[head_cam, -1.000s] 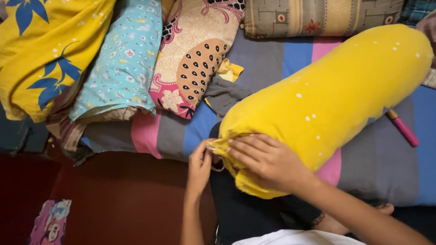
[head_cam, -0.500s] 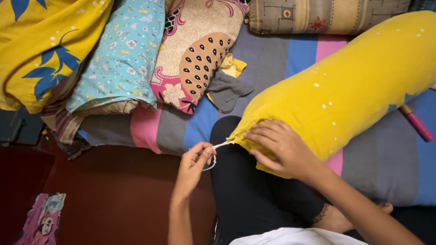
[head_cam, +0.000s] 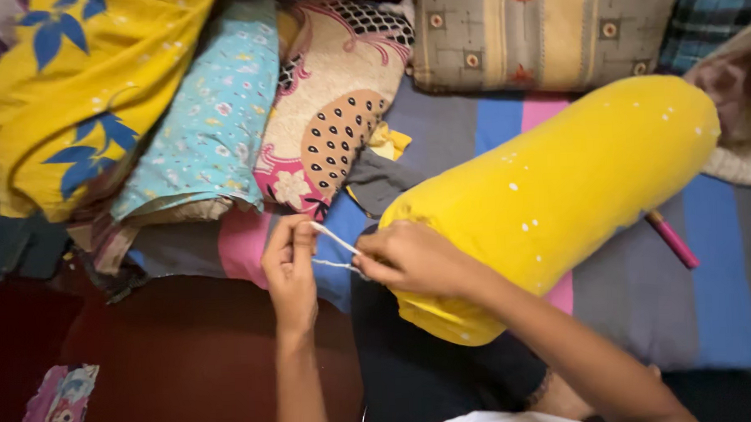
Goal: The person inserts a striped pillow into a yellow cylindrical pillowcase, pulls the drawstring to close the opening, and then uses a wooden stick to smooth and shape the pillow.
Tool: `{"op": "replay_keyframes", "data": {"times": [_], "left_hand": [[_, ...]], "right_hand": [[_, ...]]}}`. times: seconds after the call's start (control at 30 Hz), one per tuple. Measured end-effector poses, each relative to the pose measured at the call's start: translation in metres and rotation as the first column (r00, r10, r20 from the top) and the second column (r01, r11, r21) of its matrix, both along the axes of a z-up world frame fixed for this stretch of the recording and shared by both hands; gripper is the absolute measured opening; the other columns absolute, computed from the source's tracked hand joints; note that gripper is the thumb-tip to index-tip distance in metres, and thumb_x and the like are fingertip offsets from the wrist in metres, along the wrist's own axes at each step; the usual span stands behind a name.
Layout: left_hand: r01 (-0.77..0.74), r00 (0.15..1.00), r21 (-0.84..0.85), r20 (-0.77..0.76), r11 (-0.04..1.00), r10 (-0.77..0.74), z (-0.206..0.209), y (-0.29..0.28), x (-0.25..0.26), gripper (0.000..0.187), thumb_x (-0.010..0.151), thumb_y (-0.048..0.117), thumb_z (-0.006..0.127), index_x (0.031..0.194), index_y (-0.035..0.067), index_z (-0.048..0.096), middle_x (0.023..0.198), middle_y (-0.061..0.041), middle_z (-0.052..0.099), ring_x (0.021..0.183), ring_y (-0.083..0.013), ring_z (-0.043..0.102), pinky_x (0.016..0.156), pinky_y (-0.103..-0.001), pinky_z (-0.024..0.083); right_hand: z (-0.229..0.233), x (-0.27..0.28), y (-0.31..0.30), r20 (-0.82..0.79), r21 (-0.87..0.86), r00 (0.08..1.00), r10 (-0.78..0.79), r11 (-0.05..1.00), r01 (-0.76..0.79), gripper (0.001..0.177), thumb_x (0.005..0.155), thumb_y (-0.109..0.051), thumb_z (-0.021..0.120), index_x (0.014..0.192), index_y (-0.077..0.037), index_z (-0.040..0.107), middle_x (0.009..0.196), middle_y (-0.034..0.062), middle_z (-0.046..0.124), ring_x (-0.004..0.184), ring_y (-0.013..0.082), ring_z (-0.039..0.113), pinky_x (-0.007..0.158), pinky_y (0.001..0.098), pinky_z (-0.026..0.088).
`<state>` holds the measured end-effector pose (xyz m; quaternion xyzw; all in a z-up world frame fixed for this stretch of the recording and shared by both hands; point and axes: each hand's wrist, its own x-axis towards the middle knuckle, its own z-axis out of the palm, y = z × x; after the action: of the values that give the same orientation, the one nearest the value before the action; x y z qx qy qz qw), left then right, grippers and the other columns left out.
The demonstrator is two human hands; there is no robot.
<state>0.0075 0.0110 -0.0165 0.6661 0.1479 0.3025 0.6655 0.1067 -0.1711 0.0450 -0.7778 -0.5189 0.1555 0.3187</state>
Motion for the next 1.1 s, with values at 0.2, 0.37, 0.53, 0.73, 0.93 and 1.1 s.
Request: {"op": "replay_keyframes", "data": {"times": [0.2, 0.37, 0.53, 0.73, 0.93, 1.1], "left_hand": [[-0.338, 0.941, 0.231, 0.055, 0.912, 0.335, -0.067, 0.038, 0.006, 0.018, 0.106, 0.015, 0.062, 0.1, -0.001, 0.066, 0.091, -0.001, 0.059, 0.079, -0.0064, 0.052, 0.068, -0.024, 0.044], [-0.287, 0.937, 0.438, -0.056, 0.852, 0.344, -0.055, 0.057, -0.002, 0.015, 0.103, 0.012, 0.067, 0.096, -0.002, 0.069, 0.091, -0.009, 0.066, 0.088, -0.0205, 0.059, 0.079, -0.033, 0.045], [-0.445, 0.857, 0.698, 0.151, 0.56, 0.493, -0.014, 0.018, -0.019, 0.016, 0.098, 0.01, 0.068, 0.106, -0.004, 0.069, 0.108, -0.014, 0.066, 0.106, -0.0304, 0.058, 0.094, -0.042, 0.046], [-0.298, 0.941, 0.345, -0.052, 0.89, 0.335, -0.029, -0.078, -0.03, 0.011, 0.098, 0.009, 0.07, 0.105, 0.001, 0.073, 0.102, -0.009, 0.07, 0.094, -0.022, 0.067, 0.084, -0.032, 0.053], [-0.075, 0.989, -0.306, 0.096, 0.949, 0.109, -0.07, -0.121, 0.007, 0.02, 0.099, 0.005, 0.068, 0.114, -0.009, 0.07, 0.116, -0.007, 0.068, 0.105, -0.0113, 0.064, 0.094, -0.025, 0.05], [0.015, 0.99, -0.494, 0.126, 0.869, 0.055, -0.101, -0.122, 0.02, 0.019, 0.097, 0.0, 0.071, 0.113, -0.01, 0.071, 0.111, -0.008, 0.069, 0.101, -0.0152, 0.064, 0.091, -0.029, 0.051]], "right_hand": [[-0.034, -0.024, 0.002, 0.54, -0.01, 0.841, -0.035, 0.999, 0.049, 0.015, 0.087, -0.02, 0.066, 0.08, -0.007, 0.066, 0.081, 0.0102, 0.066, 0.091, 0.0286, 0.065, 0.097, 0.0433, 0.046], [-0.036, -0.01, -0.012, 0.428, 0.019, 0.904, 0.014, 1.0, -0.024, 0.018, 0.089, -0.024, 0.067, 0.08, -0.009, 0.07, 0.085, 0.0091, 0.068, 0.097, 0.0265, 0.064, 0.105, 0.0444, 0.042], [-0.04, 0.015, -0.022, 0.037, 0.091, 0.995, 0.094, 0.991, -0.097, 0.023, 0.097, -0.025, 0.062, 0.088, -0.009, 0.075, 0.089, 0.0054, 0.073, 0.096, 0.0237, 0.065, 0.1, 0.0414, 0.04], [-0.051, 0.04, -0.019, -0.43, 0.034, 0.902, 0.033, 0.999, -0.021, 0.021, 0.097, -0.02, 0.066, 0.099, 0.0, 0.073, 0.087, 0.0051, 0.068, 0.083, 0.0146, 0.063, 0.076, 0.0289, 0.05], [-0.038, 0.043, -0.017, -0.429, 0.147, 0.903, 0.036, 0.989, 0.031, 0.022, 0.086, -0.013, 0.075, 0.103, 0.001, 0.078, 0.086, 0.007, 0.071, 0.082, 0.0152, 0.066, 0.073, 0.0296, 0.052], [-0.032, 0.039, -0.016, -0.416, 0.119, 0.908, -0.052, 0.987, 0.111, 0.019, 0.082, -0.012, 0.078, 0.097, 0.0, 0.08, 0.079, 0.0082, 0.071, 0.072, 0.0164, 0.067, 0.065, 0.0317, 0.052]]}}
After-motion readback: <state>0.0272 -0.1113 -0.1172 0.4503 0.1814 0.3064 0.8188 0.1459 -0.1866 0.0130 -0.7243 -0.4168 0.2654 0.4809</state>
